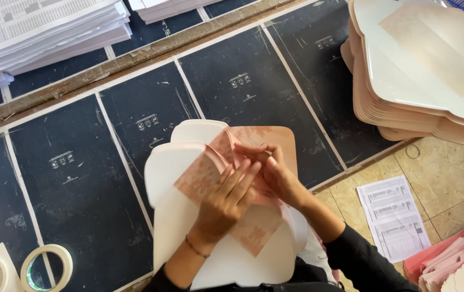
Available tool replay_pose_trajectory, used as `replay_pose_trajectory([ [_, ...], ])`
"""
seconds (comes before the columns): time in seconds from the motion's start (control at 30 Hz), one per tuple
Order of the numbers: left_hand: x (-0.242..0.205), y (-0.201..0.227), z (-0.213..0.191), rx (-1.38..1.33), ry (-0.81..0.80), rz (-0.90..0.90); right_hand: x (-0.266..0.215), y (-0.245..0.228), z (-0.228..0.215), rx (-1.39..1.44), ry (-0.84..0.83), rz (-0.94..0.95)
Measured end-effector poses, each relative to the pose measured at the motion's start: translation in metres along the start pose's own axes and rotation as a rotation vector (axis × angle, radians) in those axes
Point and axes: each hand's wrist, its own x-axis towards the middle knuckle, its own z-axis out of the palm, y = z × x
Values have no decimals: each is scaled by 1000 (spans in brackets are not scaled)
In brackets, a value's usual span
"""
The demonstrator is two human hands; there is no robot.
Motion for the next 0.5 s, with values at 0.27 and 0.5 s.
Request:
replay_pose_trajectory([
  [0.27,31,-25,69,-10,-83,66,4,-17,-82,-1102,396,-46],
  [0.5,3,-27,97,-76,-242,20,6,-8,-116,-1724,437,218],
])
